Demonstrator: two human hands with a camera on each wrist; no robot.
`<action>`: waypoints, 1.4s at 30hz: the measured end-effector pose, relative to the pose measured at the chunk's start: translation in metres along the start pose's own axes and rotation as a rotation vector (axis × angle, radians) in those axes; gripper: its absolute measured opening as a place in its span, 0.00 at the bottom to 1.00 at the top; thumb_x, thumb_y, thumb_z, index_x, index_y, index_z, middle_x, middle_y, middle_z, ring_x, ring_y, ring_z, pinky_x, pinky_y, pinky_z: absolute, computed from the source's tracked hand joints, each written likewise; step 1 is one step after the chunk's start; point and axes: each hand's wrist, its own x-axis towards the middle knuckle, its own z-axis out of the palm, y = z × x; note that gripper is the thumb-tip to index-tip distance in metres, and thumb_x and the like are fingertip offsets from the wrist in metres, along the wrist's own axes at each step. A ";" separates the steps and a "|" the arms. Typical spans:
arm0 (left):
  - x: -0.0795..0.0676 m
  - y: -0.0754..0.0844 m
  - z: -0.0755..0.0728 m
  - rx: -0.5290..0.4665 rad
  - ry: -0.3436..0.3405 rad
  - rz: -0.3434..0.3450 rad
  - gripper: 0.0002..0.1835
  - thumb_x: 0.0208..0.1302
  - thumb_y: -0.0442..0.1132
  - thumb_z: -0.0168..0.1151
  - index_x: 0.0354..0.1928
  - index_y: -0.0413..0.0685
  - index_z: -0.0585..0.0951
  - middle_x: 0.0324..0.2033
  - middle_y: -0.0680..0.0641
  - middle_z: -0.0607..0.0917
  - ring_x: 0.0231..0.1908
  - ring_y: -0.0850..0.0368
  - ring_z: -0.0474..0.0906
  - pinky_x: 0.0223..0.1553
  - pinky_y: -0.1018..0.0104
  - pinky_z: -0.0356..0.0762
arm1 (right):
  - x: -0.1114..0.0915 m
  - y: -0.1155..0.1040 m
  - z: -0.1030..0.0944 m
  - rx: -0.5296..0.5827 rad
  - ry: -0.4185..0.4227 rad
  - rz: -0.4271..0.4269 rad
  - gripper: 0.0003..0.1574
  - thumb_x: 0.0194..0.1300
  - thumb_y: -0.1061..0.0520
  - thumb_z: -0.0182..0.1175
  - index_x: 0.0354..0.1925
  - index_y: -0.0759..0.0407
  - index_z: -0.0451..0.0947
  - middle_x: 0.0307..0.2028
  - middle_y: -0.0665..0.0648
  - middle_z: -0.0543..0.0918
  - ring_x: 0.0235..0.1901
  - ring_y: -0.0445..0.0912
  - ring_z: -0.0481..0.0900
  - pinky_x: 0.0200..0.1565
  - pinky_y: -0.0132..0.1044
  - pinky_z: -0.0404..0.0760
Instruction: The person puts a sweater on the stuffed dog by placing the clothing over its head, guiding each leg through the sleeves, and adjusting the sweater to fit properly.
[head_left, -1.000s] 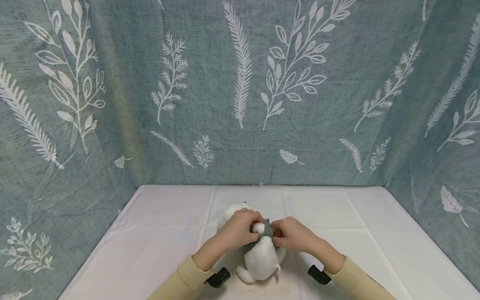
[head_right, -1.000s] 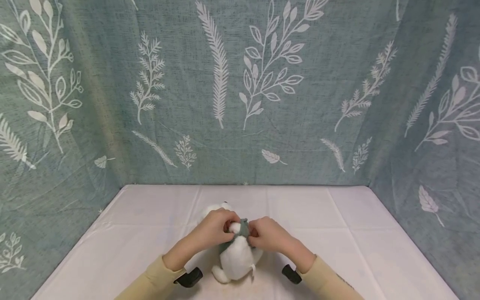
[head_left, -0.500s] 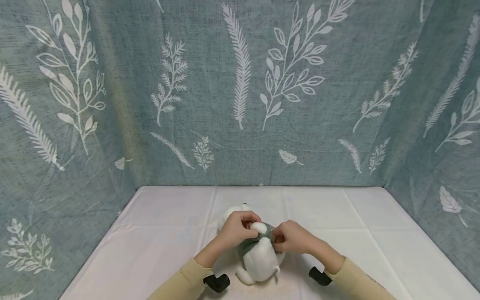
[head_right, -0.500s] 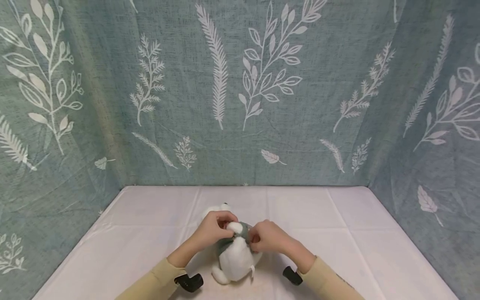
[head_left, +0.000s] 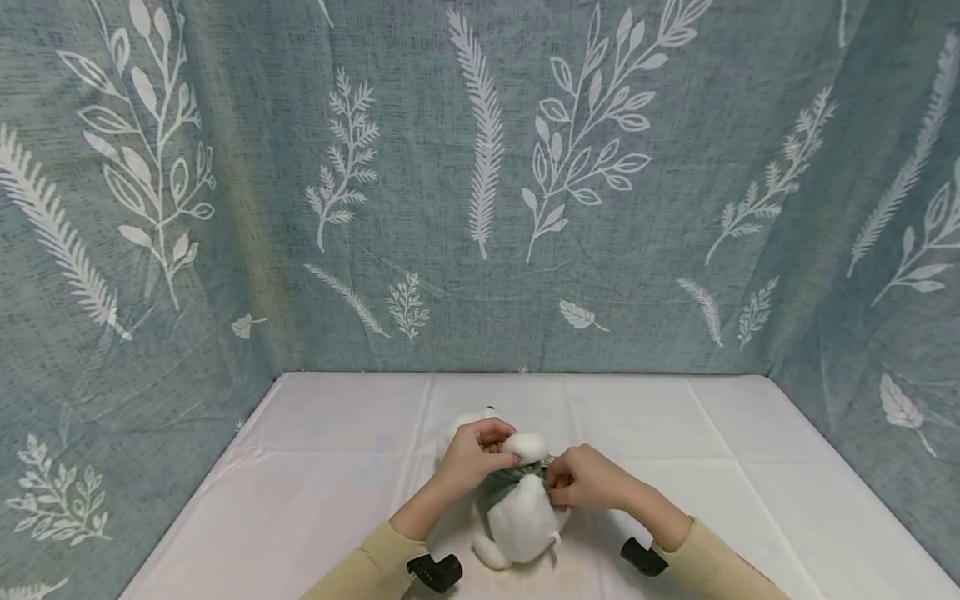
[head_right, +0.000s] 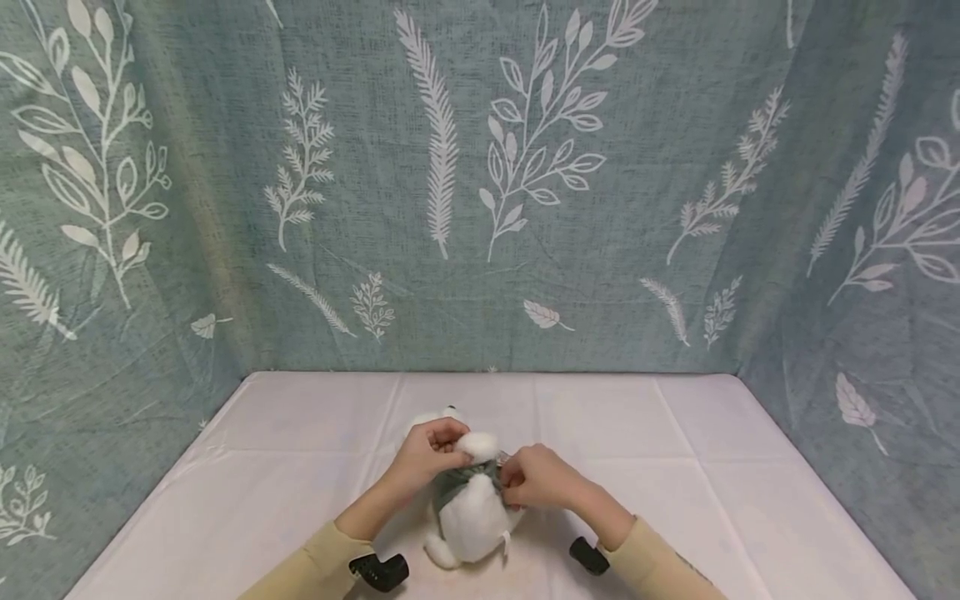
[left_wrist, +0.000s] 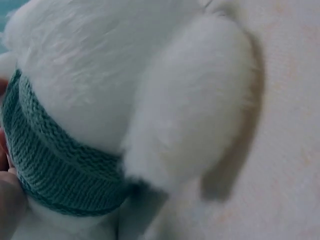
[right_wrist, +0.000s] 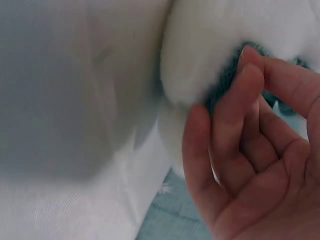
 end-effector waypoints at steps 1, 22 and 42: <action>-0.001 0.000 0.000 0.007 0.002 0.004 0.14 0.53 0.27 0.66 0.43 0.34 0.79 0.29 0.52 0.81 0.25 0.65 0.69 0.29 0.74 0.70 | 0.000 0.003 -0.002 0.050 -0.020 0.009 0.05 0.60 0.62 0.60 0.29 0.56 0.82 0.20 0.48 0.83 0.19 0.36 0.78 0.25 0.31 0.78; -0.028 0.042 -0.010 0.604 0.053 -0.103 0.15 0.66 0.49 0.58 0.27 0.47 0.78 0.16 0.52 0.77 0.15 0.62 0.68 0.17 0.69 0.66 | 0.027 0.039 -0.016 0.554 -0.033 0.346 0.25 0.73 0.55 0.44 0.56 0.73 0.73 0.47 0.60 0.81 0.41 0.42 0.80 0.43 0.37 0.81; -0.016 0.045 -0.014 0.487 0.057 -0.192 0.21 0.65 0.57 0.56 0.32 0.45 0.84 0.25 0.50 0.85 0.27 0.57 0.81 0.29 0.66 0.76 | 0.006 0.015 -0.013 0.911 0.023 0.436 0.33 0.70 0.52 0.51 0.66 0.70 0.61 0.61 0.65 0.70 0.53 0.47 0.75 0.52 0.42 0.76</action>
